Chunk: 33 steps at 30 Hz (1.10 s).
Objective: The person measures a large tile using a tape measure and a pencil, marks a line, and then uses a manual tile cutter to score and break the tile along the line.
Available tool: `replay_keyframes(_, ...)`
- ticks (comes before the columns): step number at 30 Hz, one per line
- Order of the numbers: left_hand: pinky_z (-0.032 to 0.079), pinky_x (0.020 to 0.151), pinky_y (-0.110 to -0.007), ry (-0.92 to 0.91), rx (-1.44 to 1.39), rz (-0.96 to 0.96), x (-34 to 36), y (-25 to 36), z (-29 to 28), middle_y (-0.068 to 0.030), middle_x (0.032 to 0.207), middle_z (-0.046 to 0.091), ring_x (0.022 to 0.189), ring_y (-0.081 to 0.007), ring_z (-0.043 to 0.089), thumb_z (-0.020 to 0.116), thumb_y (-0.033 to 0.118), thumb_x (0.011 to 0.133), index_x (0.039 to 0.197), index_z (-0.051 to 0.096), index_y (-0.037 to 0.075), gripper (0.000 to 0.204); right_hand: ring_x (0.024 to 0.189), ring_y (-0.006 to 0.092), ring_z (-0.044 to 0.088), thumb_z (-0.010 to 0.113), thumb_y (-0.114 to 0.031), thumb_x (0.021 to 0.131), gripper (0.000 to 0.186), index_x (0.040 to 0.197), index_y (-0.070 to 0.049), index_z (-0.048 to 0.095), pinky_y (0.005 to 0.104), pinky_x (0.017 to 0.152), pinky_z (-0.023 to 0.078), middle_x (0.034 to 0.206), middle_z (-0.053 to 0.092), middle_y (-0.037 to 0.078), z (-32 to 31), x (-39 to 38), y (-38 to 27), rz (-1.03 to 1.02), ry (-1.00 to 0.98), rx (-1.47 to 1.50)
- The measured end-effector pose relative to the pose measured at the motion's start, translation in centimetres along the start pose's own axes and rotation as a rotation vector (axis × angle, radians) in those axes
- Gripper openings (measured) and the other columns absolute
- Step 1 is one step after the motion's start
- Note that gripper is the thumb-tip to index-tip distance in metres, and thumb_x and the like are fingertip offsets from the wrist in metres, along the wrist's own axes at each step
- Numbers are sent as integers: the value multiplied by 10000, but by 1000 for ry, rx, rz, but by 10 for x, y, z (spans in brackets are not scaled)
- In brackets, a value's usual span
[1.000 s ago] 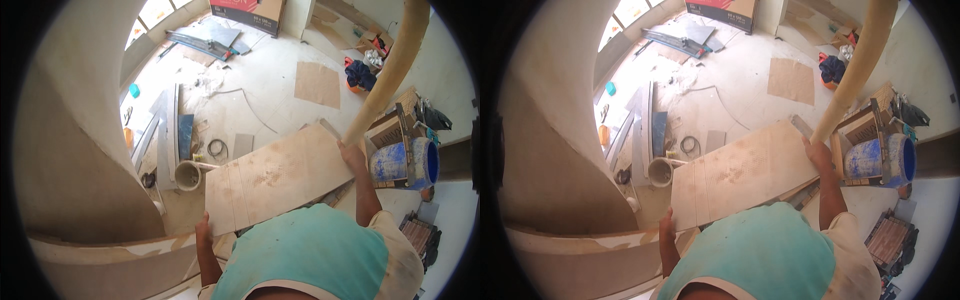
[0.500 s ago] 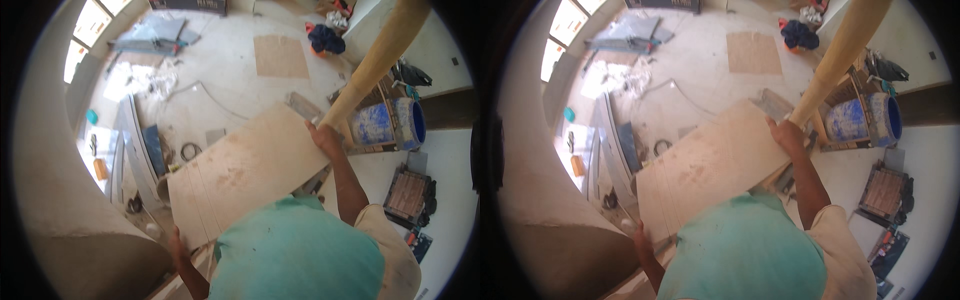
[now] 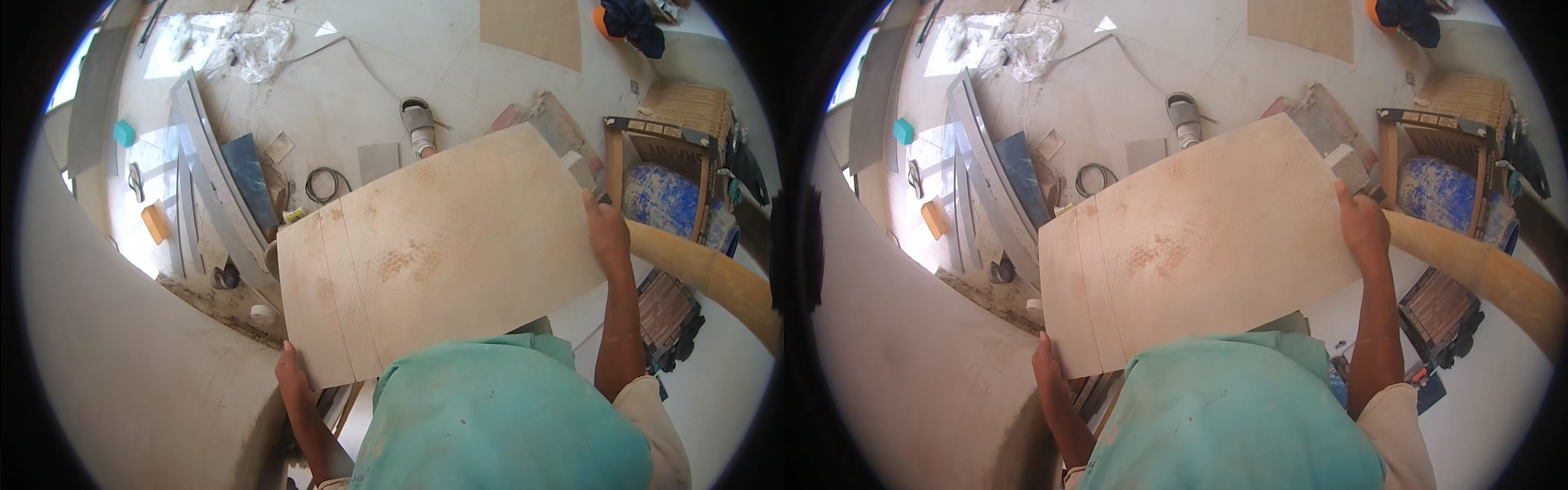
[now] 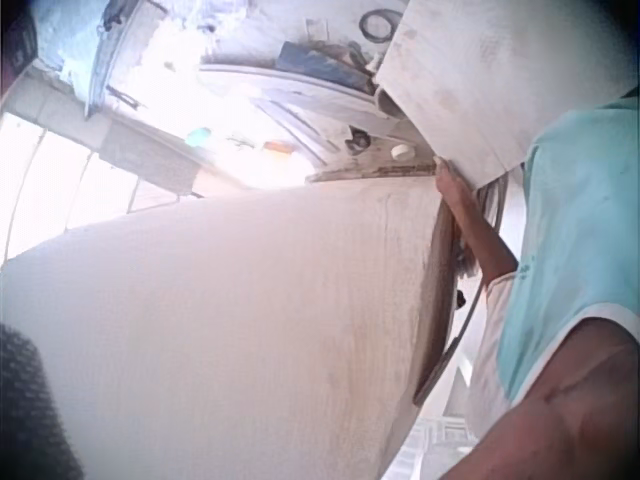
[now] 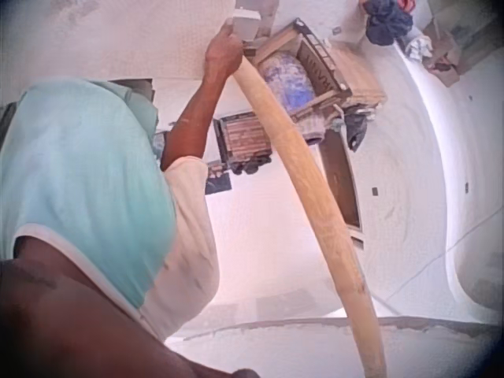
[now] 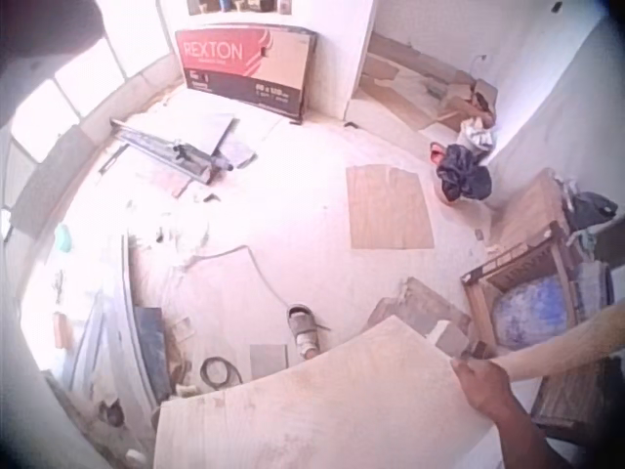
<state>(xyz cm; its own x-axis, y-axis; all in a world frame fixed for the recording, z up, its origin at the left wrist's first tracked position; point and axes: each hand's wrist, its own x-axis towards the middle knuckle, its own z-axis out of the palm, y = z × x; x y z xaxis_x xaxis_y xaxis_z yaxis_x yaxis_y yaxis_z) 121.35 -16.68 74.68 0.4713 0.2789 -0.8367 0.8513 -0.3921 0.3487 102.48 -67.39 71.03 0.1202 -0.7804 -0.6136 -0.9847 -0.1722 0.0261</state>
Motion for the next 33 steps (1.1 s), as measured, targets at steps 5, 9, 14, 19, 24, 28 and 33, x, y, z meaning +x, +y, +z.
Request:
replay_keyframes(5,437,929,-325,-8,80,-29,48,109,45,-133,1144,606,1003,-211,584,468,356,992,1207,544,-75,488,815,356,605,384,-555,951,685,885,80,634,421,789,429,843,634,247,-39,70,-74,78,-27,16)
replay_keyframes(9,435,922,-316,-10,95,7,74,198,80,-124,1130,617,1010,-195,575,471,350,993,1196,554,-68,473,900,378,611,374,-568,951,686,973,55,661,414,856,436,927,649,250,-74,106,-126,156,37,38)
replay_keyframes(14,448,849,-289,10,54,20,114,281,86,-99,1038,647,926,-162,590,464,344,1000,1110,594,-57,435,939,372,606,365,-548,961,672,1008,62,642,422,869,433,979,637,261,-88,135,-209,115,63,115)
replay_keyframes(19,443,850,-294,32,162,11,175,350,64,-93,1024,648,915,-162,587,478,338,992,1088,602,-57,424,887,386,621,387,-532,960,651,954,64,648,419,824,451,918,645,255,-97,144,-291,77,30,52)
replay_keyframes(24,419,862,-301,-28,228,-9,239,406,43,-83,1013,634,920,-157,547,481,366,985,1064,619,-51,446,894,415,617,398,-550,945,656,927,54,655,436,820,454,918,646,266,-85,151,-372,175,-16,-38)
replay_keyframes(28,423,788,-285,9,223,-22,256,443,33,-63,929,628,835,-135,525,479,364,989,995,627,-55,444,983,413,607,376,-595,927,689,975,31,659,460,876,440,989,642,270,-69,165,-406,168,-79,-96)
replay_keyframes(33,420,785,-285,31,240,-71,263,475,20,-57,935,629,831,-136,522,485,398,984,1019,633,-48,472,1026,416,593,373,-617,913,704,999,23,653,470,892,437,1032,631,275,-76,182,-442,179,-139,-141)
